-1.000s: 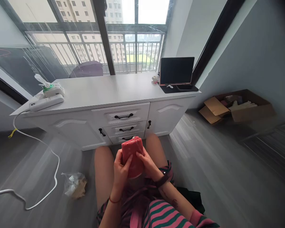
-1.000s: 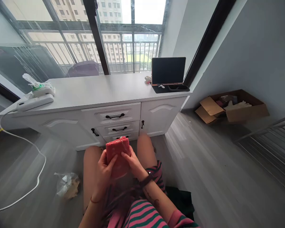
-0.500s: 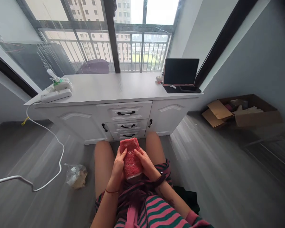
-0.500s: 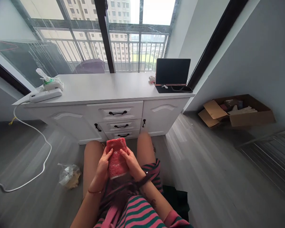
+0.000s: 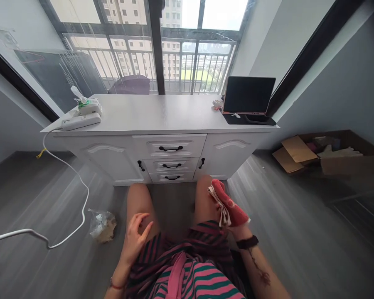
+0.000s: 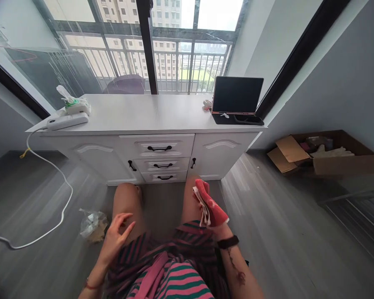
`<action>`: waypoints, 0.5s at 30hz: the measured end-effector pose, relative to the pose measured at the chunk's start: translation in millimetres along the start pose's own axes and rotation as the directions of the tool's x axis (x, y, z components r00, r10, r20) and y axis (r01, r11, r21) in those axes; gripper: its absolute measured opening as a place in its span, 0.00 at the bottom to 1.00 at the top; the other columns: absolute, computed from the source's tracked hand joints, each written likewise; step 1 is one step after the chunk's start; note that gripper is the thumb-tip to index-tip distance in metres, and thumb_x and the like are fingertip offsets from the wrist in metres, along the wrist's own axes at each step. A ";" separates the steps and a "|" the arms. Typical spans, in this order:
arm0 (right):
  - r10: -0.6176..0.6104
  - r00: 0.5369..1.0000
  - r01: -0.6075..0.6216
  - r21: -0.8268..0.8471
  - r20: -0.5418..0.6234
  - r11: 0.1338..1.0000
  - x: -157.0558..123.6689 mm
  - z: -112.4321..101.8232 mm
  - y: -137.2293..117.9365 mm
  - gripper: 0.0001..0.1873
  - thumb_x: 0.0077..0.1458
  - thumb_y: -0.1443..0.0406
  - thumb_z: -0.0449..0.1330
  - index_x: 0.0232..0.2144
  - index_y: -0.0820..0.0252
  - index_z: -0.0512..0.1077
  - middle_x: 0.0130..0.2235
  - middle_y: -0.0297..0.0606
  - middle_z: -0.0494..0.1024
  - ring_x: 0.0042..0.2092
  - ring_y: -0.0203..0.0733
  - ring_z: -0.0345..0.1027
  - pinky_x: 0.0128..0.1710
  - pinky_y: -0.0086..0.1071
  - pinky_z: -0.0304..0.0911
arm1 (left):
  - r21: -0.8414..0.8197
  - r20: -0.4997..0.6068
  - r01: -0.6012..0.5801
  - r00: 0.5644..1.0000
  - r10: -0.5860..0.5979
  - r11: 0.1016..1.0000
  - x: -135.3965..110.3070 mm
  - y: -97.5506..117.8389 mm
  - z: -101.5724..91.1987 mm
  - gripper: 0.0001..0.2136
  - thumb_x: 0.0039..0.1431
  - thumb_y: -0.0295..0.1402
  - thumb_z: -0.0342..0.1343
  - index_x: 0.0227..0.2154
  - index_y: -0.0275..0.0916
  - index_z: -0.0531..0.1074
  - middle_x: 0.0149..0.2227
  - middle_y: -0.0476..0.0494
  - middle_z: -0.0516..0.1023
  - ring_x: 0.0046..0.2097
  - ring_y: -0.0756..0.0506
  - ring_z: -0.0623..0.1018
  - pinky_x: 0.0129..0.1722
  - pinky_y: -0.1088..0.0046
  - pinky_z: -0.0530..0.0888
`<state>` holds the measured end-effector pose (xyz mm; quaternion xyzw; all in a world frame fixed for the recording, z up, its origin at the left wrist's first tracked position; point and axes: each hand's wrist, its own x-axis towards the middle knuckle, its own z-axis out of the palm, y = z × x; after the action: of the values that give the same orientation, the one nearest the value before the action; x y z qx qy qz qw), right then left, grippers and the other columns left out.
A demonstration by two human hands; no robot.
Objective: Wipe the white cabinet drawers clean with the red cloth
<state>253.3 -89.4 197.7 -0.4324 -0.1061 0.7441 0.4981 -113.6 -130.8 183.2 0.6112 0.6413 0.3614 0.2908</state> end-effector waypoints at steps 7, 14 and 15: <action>-0.229 0.911 0.095 -0.366 -0.344 0.926 -34.0 -54.6 59.2 0.28 0.39 0.55 0.72 0.45 0.50 0.76 0.47 0.39 0.80 0.52 0.52 0.73 0.54 0.46 0.66 | 0.472 0.184 -0.341 0.940 0.288 0.813 -57.0 -56.0 2.7 0.07 0.54 0.36 0.59 0.36 0.47 0.80 0.48 0.37 0.76 0.50 0.34 0.74 0.48 0.53 0.73; -0.374 0.873 0.217 -0.436 -0.313 0.873 -17.7 -44.9 70.7 0.27 0.42 0.52 0.70 0.46 0.50 0.76 0.54 0.36 0.76 0.60 0.50 0.64 0.60 0.41 0.60 | 0.389 -0.030 -0.316 0.934 0.355 0.865 -21.5 -26.3 23.9 0.05 0.61 0.31 0.53 0.33 0.43 0.75 0.39 0.41 0.77 0.45 0.39 0.73 0.48 0.59 0.70; -0.370 0.873 0.240 -0.381 -0.318 0.893 -14.1 -36.3 63.3 0.28 0.44 0.52 0.69 0.48 0.50 0.74 0.53 0.35 0.76 0.58 0.49 0.66 0.57 0.40 0.64 | 0.338 -0.098 -0.293 0.934 0.343 0.894 -12.0 -17.1 21.3 0.05 0.61 0.32 0.53 0.34 0.42 0.74 0.39 0.41 0.75 0.44 0.40 0.73 0.47 0.60 0.70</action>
<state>241.1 -141.6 146.1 -0.6234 -0.1975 0.5274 0.5425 -105.1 -140.3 156.2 0.7167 0.6028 0.3428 0.0746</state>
